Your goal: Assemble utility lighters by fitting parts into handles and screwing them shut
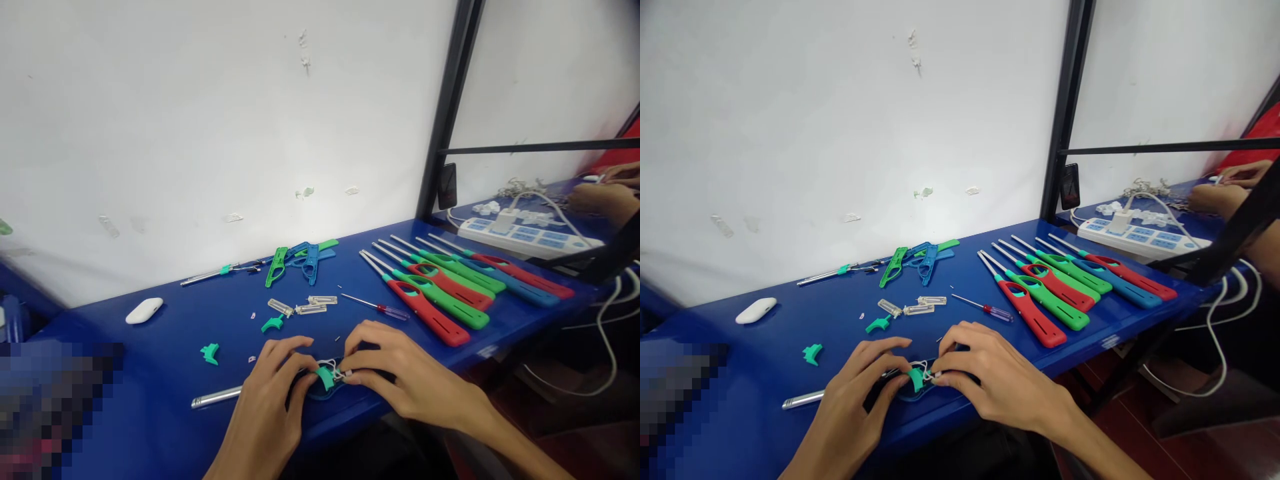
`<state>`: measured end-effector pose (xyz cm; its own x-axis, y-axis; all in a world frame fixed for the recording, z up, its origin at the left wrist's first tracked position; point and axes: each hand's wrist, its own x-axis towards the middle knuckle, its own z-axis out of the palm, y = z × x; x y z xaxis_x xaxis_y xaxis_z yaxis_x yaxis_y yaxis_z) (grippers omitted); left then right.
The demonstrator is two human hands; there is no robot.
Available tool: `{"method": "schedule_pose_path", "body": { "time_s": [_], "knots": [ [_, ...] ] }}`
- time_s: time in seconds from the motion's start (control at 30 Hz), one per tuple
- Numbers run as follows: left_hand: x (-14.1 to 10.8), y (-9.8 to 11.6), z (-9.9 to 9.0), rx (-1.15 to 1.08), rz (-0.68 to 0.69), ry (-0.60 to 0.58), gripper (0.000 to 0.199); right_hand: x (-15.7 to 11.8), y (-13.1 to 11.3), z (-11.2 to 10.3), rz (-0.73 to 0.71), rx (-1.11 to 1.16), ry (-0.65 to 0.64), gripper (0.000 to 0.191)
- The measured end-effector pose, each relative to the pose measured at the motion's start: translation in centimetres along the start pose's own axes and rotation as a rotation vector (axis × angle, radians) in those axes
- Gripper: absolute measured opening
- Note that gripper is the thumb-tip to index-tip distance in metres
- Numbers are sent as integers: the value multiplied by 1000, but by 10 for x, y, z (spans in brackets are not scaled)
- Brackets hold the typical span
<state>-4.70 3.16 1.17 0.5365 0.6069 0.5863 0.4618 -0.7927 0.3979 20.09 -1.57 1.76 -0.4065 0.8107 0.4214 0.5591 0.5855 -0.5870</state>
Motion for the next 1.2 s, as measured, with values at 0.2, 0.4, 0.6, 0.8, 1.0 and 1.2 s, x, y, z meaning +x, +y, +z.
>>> {"method": "schedule_pose_path", "body": {
  "time_s": [0.2, 0.4, 0.6, 0.8, 1.0, 1.2],
  "knots": [
    [5, 1, -2, -71, -51, -23, 22, -2, -5, -3, 30, 30, -11, 22],
    [5, 0, -3, -94, -168, -1, 18, -2, -9, -4, 80, 44, -14, 28],
    [4, 2, -4, -116, -253, -6, 16, 6, -6, -5, 115, 24, -38, 20],
    [4, 2, -5, -141, -297, -2, 16, 28, -4, -18, 55, -52, -224, 8],
    [2, 0, -4, -163, -320, 6, 17, 44, -4, -21, 33, -87, -306, 8],
    [4, -1, -3, -169, -324, 3, 16, 48, -6, -21, 29, -135, -327, 14]
  ]
}}
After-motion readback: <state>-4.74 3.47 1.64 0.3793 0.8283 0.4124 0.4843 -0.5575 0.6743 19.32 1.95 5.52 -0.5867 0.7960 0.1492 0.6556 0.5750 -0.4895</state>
